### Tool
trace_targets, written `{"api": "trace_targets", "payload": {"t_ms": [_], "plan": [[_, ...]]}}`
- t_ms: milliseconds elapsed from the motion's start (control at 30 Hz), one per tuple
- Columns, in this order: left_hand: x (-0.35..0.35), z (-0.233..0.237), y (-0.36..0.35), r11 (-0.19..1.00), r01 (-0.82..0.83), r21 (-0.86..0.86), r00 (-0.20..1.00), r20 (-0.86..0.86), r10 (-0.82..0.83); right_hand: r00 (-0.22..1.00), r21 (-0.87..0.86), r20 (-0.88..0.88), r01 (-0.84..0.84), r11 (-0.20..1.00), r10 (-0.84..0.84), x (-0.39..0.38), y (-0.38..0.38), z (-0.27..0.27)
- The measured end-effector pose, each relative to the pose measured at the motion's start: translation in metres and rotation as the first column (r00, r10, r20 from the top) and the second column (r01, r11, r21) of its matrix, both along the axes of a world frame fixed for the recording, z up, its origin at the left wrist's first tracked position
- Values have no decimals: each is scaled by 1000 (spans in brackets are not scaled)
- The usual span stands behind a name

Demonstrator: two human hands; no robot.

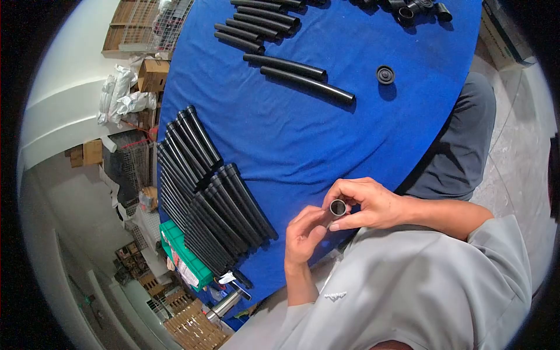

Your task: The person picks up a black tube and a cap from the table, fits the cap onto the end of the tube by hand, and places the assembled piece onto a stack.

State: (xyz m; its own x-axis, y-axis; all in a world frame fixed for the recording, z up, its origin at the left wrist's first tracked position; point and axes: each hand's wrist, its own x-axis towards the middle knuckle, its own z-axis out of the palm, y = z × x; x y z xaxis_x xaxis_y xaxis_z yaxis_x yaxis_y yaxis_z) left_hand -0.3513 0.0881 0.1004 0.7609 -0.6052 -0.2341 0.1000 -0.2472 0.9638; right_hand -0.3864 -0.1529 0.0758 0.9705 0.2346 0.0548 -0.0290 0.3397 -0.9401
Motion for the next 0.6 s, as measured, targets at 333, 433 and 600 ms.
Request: {"api": "trace_targets", "payload": {"t_ms": [333, 433, 600], "plan": [[-11, 6, -9, 991, -107, -80, 971, -224, 87, 984, -139, 170, 73, 988, -49, 2, 1, 4], [-9, -1, 1, 995, -94, -36, 977, -196, 85, 991, -53, 120, 72, 996, -65, 1, 5, 6], [-5, -5, 5, 993, -117, 30, 980, -156, 120, 998, -13, 34, 55, 998, -54, 2, 5, -9]]}}
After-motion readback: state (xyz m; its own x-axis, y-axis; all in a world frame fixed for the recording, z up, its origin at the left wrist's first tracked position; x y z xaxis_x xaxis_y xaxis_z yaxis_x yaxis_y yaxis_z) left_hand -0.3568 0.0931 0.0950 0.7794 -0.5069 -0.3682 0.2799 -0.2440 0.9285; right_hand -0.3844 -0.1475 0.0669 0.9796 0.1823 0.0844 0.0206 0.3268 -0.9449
